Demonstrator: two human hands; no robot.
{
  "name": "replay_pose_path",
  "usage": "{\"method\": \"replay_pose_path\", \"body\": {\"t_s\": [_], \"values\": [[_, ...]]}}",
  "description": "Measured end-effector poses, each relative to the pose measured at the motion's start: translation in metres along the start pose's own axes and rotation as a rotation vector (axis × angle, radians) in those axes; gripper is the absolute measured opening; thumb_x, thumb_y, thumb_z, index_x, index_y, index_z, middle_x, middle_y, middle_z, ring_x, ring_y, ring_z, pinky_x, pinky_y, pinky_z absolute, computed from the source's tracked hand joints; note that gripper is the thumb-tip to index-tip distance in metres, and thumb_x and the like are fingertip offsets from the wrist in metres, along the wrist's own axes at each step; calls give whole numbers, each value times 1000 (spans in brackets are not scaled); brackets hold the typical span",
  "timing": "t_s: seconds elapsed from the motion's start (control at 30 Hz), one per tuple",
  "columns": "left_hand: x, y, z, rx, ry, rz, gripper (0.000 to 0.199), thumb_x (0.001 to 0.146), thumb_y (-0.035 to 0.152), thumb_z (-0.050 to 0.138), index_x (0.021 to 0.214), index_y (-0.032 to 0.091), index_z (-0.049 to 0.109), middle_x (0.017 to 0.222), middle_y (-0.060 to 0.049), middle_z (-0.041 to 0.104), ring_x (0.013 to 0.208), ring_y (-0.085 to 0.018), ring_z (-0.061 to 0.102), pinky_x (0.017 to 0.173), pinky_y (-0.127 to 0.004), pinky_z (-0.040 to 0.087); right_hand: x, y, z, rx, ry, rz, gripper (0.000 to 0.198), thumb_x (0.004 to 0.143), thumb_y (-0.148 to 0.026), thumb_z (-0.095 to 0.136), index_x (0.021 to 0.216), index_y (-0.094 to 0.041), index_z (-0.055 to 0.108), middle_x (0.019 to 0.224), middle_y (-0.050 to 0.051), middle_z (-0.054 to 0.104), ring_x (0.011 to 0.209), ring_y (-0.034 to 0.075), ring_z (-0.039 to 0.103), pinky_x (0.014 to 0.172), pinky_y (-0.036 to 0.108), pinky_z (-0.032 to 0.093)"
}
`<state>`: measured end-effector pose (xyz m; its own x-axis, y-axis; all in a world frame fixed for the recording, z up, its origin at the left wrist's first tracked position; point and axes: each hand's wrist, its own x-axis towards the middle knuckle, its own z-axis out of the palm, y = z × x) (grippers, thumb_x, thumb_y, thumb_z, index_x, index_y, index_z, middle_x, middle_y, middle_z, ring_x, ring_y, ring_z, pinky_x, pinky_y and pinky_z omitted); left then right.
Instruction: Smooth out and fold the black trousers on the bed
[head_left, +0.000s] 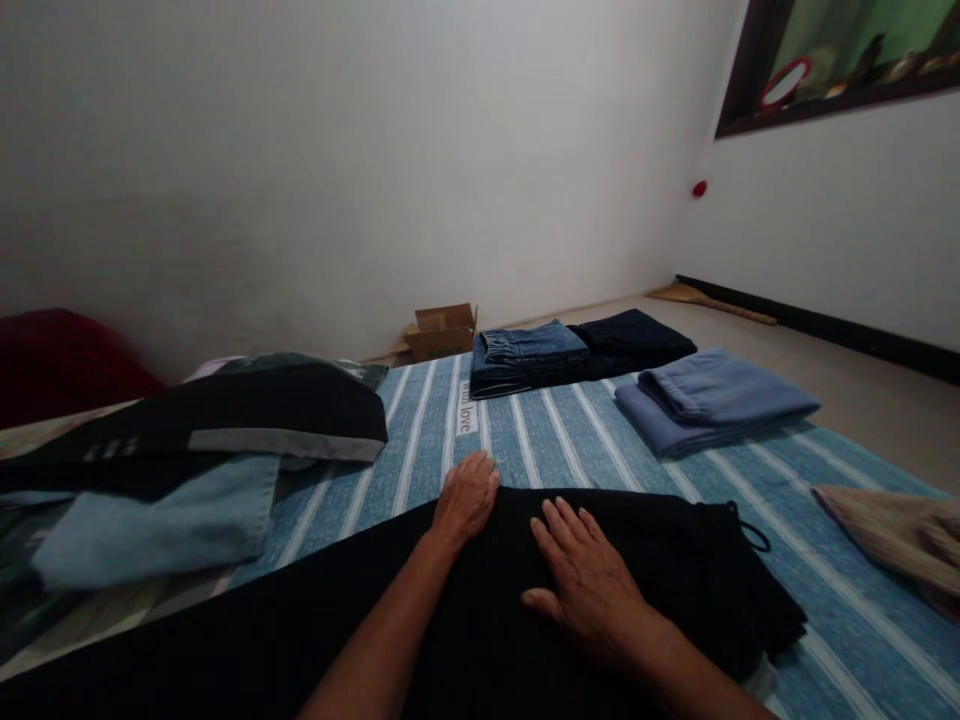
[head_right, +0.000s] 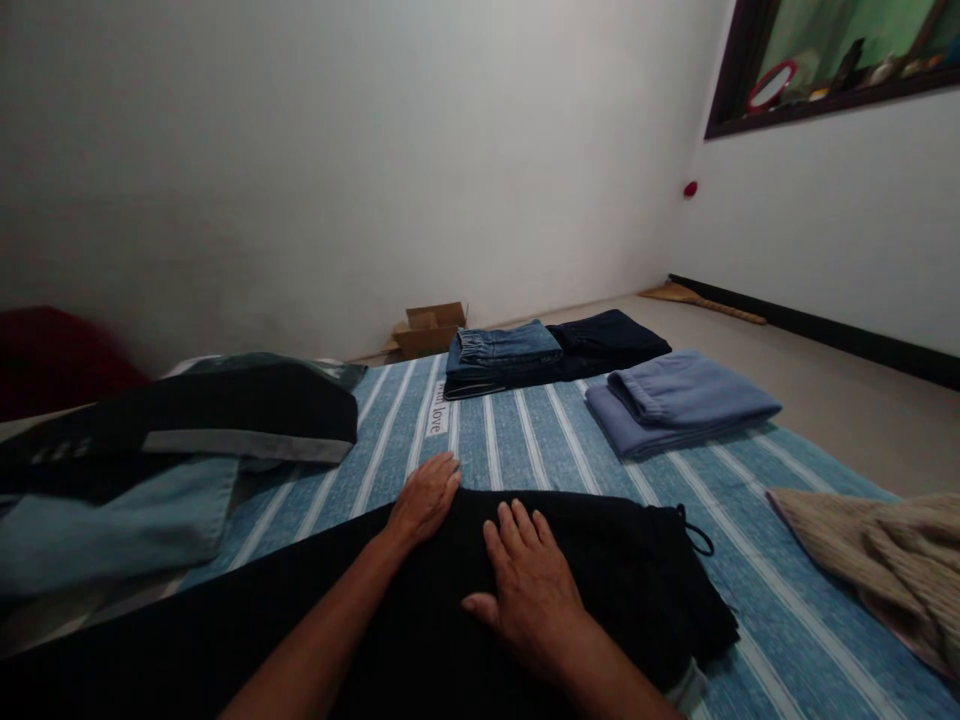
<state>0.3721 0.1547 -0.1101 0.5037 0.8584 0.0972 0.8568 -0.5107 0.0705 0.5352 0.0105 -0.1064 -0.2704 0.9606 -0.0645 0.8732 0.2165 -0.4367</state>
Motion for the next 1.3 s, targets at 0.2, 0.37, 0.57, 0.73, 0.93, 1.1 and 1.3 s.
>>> {"method": "replay_pose_path", "body": {"t_s": [0.2, 0.37, 0.57, 0.73, 0.93, 1.1, 1.3], "values": [[7, -7, 4, -22, -12, -30, 42, 94, 31, 24, 124, 15, 48, 137, -10, 47, 129, -20, 38, 107, -36, 27, -6, 3, -14, 14, -36, 32, 83, 85, -66, 35, 144, -9, 24, 150, 16, 10, 139, 29, 3, 112, 48, 7], [12, -10, 7, -41, -29, -40, 45, 93, 34, 23, 126, 16, 47, 139, -9, 45, 130, -20, 37, 108, -37, 26, -18, 16, -26, -35, 3, 111, 82, 86, -66, 34, 143, -7, 28, 149, 19, 15, 139, 29, 8, 112, 48, 7], [13, -6, 2, -42, -54, -52, 46, 92, 33, 24, 127, 13, 48, 140, -10, 44, 130, -20, 36, 108, -37, 25, -38, 34, -27, -146, 81, 208, 79, 86, -65, 35, 142, -9, 31, 149, 17, 19, 139, 29, 10, 112, 48, 9], [12, -4, 2, -49, -53, -55, 45, 93, 33, 24, 127, 15, 47, 139, -10, 45, 130, -20, 37, 107, -36, 26, -45, 41, -23, -181, 98, 245, 77, 87, -64, 34, 142, -10, 32, 149, 16, 22, 138, 29, 14, 112, 49, 12], [8, -4, 4, -58, -30, -57, 40, 93, 31, 27, 125, 18, 48, 138, -9, 46, 128, -20, 39, 106, -37, 28, -47, 44, -17, -205, 123, 228, 78, 87, -67, 28, 141, -10, 34, 148, 16, 24, 138, 29, 16, 111, 50, 14], [8, 3, -6, -71, -14, -49, 36, 93, 28, 30, 117, 14, 53, 131, -12, 52, 124, -22, 44, 103, -38, 32, -48, 45, -14, -239, 118, 228, 78, 87, -67, 26, 141, -10, 35, 148, 15, 26, 137, 29, 18, 111, 49, 14], [-19, 41, -25, -86, 22, 41, 38, 94, 30, 34, 123, 11, 48, 140, -16, 42, 134, -26, 30, 109, -44, 22, -48, 48, -9, -253, 113, 215, 79, 87, -67, 27, 140, -9, 35, 147, 16, 27, 137, 30, 19, 111, 49, 15]]}}
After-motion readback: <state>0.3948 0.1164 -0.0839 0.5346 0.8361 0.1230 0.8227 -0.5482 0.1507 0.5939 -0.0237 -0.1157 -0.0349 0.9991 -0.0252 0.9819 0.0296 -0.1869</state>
